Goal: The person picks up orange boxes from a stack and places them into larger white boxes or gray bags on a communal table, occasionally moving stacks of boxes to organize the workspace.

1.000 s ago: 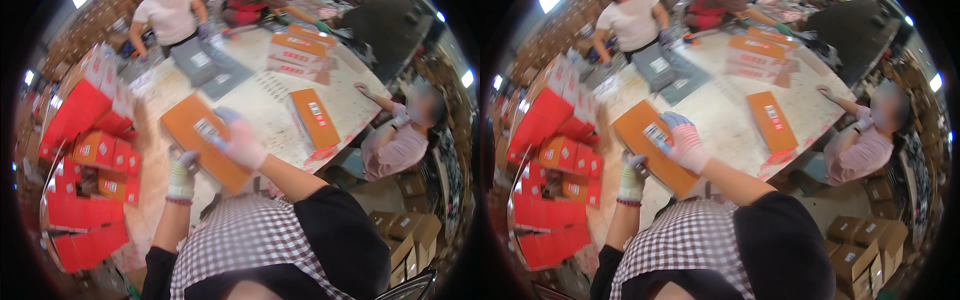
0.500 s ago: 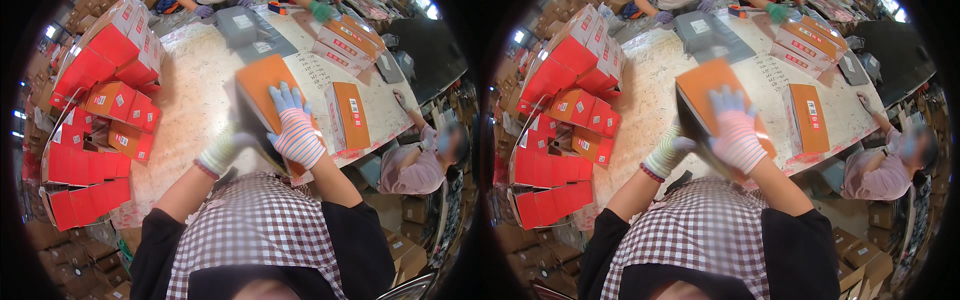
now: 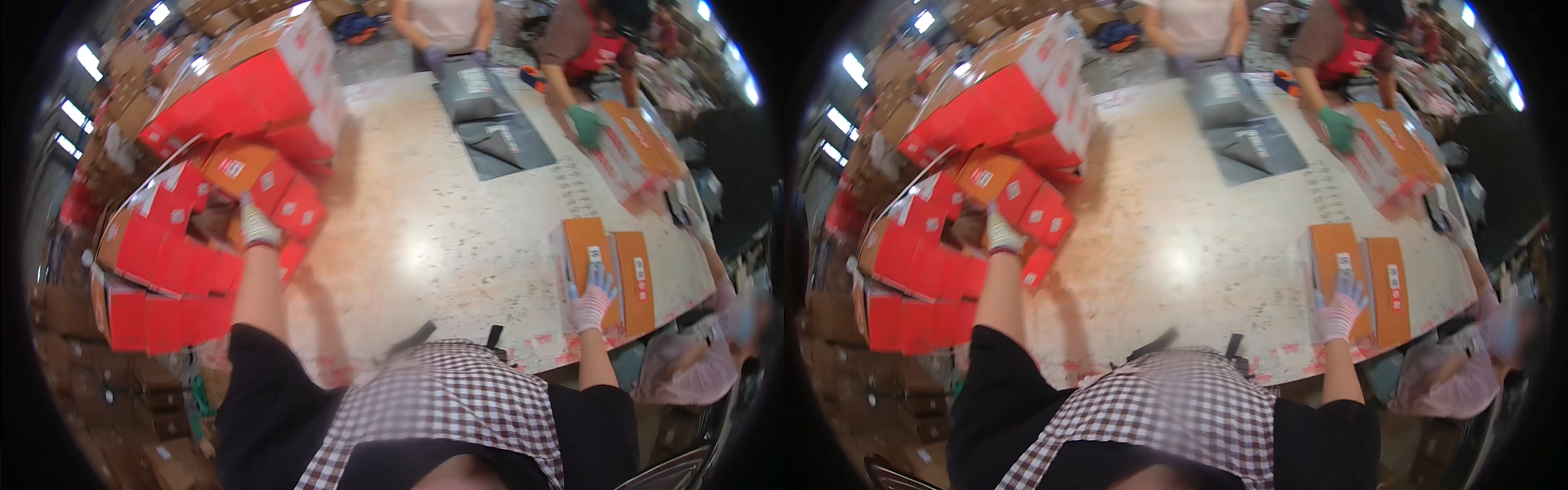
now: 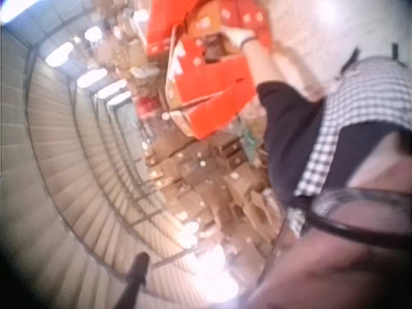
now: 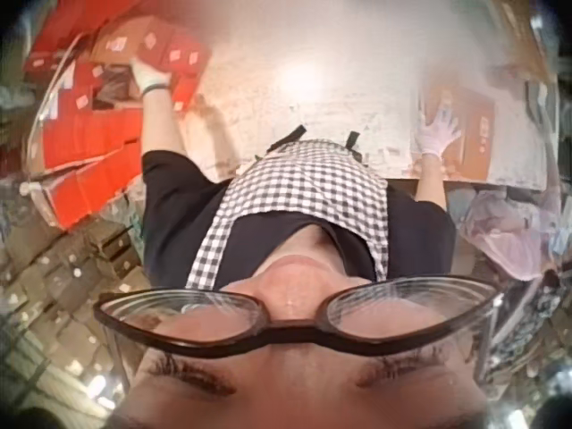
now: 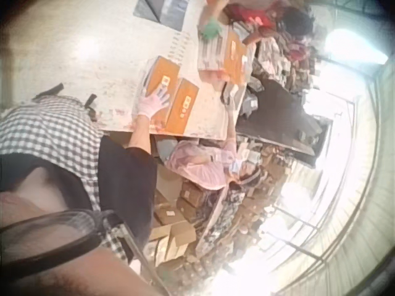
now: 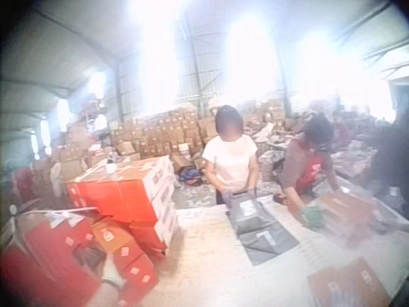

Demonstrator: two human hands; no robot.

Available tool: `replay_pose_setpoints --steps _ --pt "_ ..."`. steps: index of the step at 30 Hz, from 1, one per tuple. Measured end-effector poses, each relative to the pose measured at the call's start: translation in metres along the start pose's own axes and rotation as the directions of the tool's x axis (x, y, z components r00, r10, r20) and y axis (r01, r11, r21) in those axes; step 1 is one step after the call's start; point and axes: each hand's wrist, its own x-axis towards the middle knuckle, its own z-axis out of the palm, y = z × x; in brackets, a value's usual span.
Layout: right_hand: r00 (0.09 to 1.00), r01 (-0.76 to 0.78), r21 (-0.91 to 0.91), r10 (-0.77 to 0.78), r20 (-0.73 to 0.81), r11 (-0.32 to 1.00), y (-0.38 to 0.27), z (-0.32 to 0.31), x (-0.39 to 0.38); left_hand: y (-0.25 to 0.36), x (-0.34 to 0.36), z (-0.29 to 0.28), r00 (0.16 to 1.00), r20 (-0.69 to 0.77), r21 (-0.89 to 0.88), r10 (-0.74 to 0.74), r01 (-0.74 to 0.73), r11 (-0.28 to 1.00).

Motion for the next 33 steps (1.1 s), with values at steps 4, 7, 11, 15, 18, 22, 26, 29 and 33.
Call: replay_pose_setpoints --steps 4,7,11,15,18,22,26,29,33 --pt "1.0 -0.003 0.0 0.002 -0.009 1.0 -0.003 0.005 0.004 0.026 0.015 0.017 0.925 -0.357 0.182 -0.129 0.205 0.962" --pt "0.999 0.013 0.015 -0.013 -0.034 1.0 0.002 0.013 0.009 0.007 0.044 -0.003 0.818 -0.509 0.539 0.268 0.06 0.84" --pt "0.997 -0.001 0.049 0.005 -0.078 0.999 0.015 0.023 0.004 0.013 0.021 0.004 0.362 -0.504 0.863 0.784 0.251 0.439" --pt "0.998 0.011 0.072 -0.007 -0.06 0.997 0.004 0.016 0.007 0.04 0.03 -0.065 0.783 -0.517 0.413 0.347 -0.127 0.902" --pt "0.997 0.011 0.04 -0.007 -0.081 0.999 0.007 0.015 0.003 0.043 0.027 -0.052 0.934 -0.345 0.13 0.094 -0.052 0.99" --pt "0.965 -0.003 0.03 0.011 -0.262 1.0 0.01 0.048 0.007 0.0 -0.022 -0.034 0.982 -0.183 -0.037 0.043 -0.05 0.998" --pt "0.949 0.307 0.571 -0.291 -0.123 0.761 -0.089 -0.016 -0.031 -0.103 -0.156 -0.079 0.983 0.108 0.227 0.146 -0.168 0.959" --pt "0.569 0.82 0.307 -0.744 -0.351 0.483 -0.175 -0.077 -0.081 -0.135 -0.235 -0.048 0.88 0.413 0.759 0.233 -0.474 0.447" --pt "0.232 0.965 0.124 -0.973 0.012 0.232 -0.24 -0.1 -0.095 -0.126 -0.248 0.013 0.601 0.632 0.538 -0.489 -0.794 -0.282"
